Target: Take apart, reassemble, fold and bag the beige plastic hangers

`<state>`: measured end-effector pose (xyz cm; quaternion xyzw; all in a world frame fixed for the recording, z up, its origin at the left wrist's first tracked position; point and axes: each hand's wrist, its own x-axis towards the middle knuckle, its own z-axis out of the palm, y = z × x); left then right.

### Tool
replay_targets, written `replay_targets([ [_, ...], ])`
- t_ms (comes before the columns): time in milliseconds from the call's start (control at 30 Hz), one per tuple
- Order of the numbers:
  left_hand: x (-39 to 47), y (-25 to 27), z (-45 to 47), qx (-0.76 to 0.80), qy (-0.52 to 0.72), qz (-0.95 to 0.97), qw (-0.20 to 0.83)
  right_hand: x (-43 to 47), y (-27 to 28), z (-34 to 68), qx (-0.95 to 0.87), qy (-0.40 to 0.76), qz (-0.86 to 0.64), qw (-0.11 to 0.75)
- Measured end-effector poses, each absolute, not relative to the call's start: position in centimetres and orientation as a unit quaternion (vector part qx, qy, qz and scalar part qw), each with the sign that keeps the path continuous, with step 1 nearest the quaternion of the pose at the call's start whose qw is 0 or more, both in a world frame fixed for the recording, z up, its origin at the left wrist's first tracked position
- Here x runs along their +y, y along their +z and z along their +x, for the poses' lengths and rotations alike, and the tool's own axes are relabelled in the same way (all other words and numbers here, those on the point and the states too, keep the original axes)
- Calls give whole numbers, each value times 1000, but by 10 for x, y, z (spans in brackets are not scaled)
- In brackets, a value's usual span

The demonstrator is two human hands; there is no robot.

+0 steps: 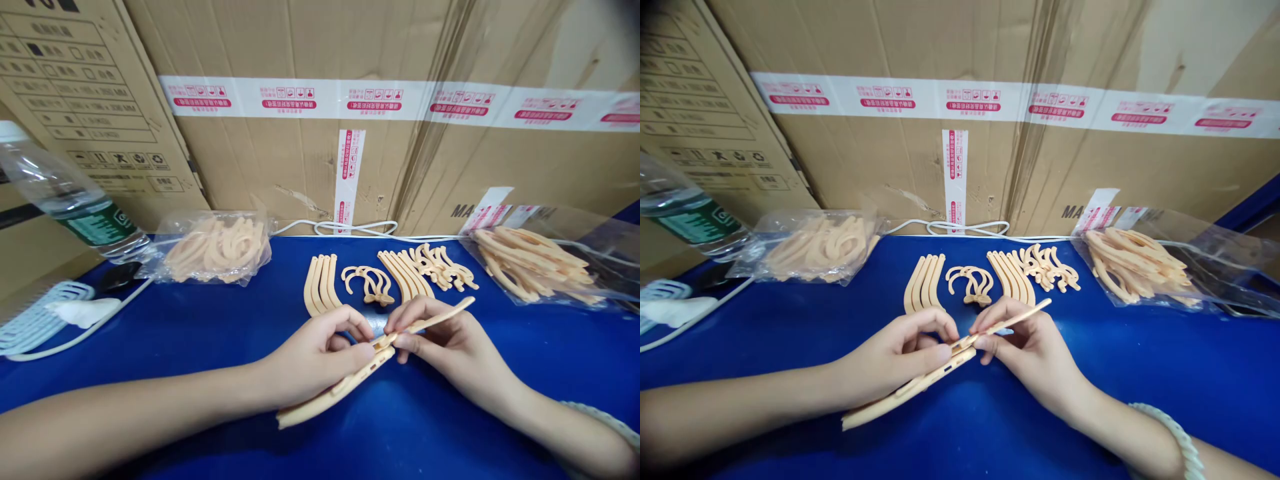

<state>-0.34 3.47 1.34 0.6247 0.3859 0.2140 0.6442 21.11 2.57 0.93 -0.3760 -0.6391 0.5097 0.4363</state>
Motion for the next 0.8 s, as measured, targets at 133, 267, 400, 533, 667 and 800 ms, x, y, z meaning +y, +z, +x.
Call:
replay_targets([
  [133,33,18,-3,353,185,696,597,23,10,213,-759,388,-312,420],
  [267,35,27,-5,312,152,788,509,21,11,213,-814,326,-272,397],
  [400,37,28,-7,285,125,848,429,18,9,216,-821,311,-268,396],
  [533,37,25,-6,257,136,876,384,16,9,219,-865,231,-230,380],
  [667,37,23,-5,240,146,887,366,15,17,219,-901,154,-192,358],
  [800,37,22,-5,233,150,896,348,14,20,217,-911,80,-182,360],
])
